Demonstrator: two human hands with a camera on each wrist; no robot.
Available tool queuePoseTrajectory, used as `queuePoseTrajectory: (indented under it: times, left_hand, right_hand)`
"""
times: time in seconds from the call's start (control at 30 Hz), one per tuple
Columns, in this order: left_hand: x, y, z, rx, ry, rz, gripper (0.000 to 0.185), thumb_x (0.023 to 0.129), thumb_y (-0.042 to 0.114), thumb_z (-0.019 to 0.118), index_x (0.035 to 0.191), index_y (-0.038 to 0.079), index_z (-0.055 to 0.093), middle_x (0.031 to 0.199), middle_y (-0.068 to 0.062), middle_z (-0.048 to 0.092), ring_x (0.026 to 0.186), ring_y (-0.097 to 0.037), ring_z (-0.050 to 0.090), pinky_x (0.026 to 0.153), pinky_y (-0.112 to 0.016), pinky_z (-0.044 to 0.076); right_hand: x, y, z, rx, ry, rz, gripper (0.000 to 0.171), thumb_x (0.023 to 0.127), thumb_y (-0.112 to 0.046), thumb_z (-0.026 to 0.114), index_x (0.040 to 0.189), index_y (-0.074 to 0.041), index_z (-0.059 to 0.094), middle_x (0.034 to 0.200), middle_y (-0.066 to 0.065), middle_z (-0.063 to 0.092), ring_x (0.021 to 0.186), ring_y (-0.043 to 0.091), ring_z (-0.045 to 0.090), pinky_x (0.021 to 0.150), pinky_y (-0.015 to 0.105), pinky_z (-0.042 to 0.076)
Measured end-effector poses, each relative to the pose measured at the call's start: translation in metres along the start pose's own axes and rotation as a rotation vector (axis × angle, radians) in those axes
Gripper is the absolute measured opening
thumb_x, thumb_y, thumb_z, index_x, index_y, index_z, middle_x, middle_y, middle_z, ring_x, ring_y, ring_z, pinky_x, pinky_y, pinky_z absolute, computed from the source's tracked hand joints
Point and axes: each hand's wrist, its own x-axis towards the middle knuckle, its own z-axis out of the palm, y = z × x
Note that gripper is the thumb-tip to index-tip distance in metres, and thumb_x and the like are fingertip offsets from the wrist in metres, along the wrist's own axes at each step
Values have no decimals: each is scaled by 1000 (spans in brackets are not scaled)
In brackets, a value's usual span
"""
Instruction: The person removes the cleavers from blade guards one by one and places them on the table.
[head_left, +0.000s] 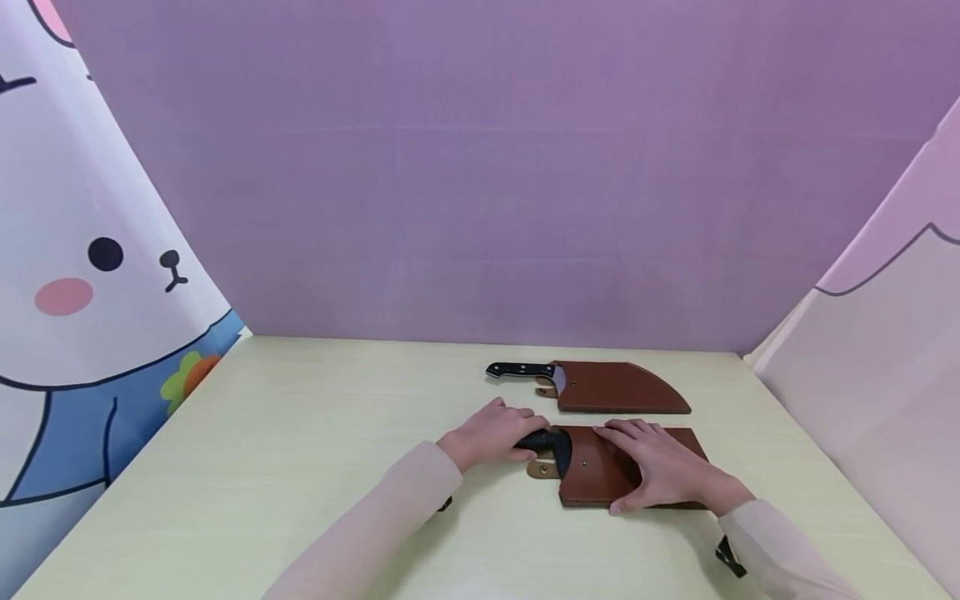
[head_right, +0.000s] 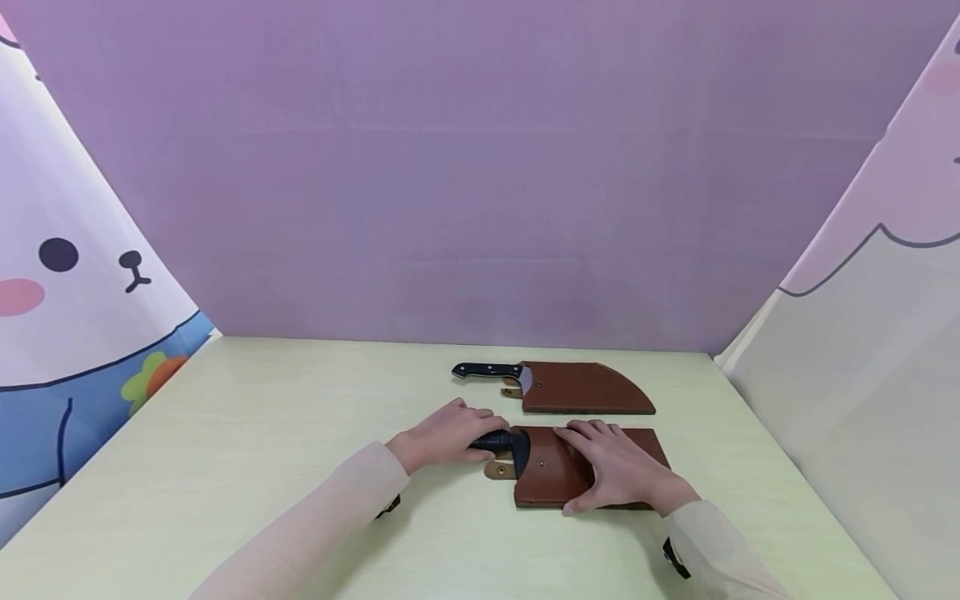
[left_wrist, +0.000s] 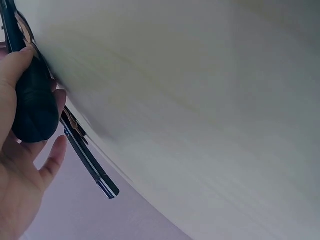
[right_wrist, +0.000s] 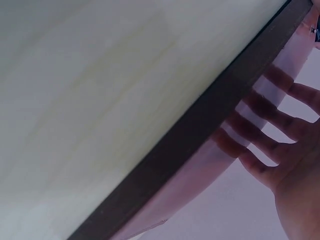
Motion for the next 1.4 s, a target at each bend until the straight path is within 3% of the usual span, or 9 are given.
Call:
queuePoseTrajectory:
  times: [0.43, 0.7, 1.13, 1.4]
  left_hand:
    - [-2, -2, 2, 37, 34, 35, 44, 87, 47, 56, 125, 24, 50, 110, 8, 61, 83, -7, 59, 74, -28, 38]
    - [-2, 0, 2, 59, 38, 51, 44, 88, 47, 54, 124, 23, 49, 109, 8, 61, 85, -5, 54, 73, -27, 37]
    - [-6, -3, -4, 28, 69, 74, 43, 88, 47, 53, 123, 22, 48, 114, 7, 59, 90, -5, 55, 76, -28, 38]
    - [-10, -4, -8, 4, 55, 69, 43, 90, 46, 51, 125, 20, 47, 117, 6, 58, 91, -5, 54, 79, -30, 38]
  right_hand:
    - [0, -2, 0, -21, 19, 6, 106, 55, -80, 60, 137, -16, 41, 133, 11, 46, 120, 33, 43, 92, 61, 33]
    - [-2, -3, -1, -34, 42, -11, 106, 55, -80, 60, 137, -15, 42, 132, 10, 48, 119, 32, 44, 91, 60, 34]
    - [-3, -8, -8, -62, 108, -58, 106, 54, -78, 64, 136, -14, 43, 131, 11, 49, 119, 32, 44, 94, 57, 34]
    - [-2, -11, -11, -78, 129, -83, 108, 53, -78, 65, 137, -15, 41, 131, 10, 48, 117, 29, 45, 94, 53, 35]
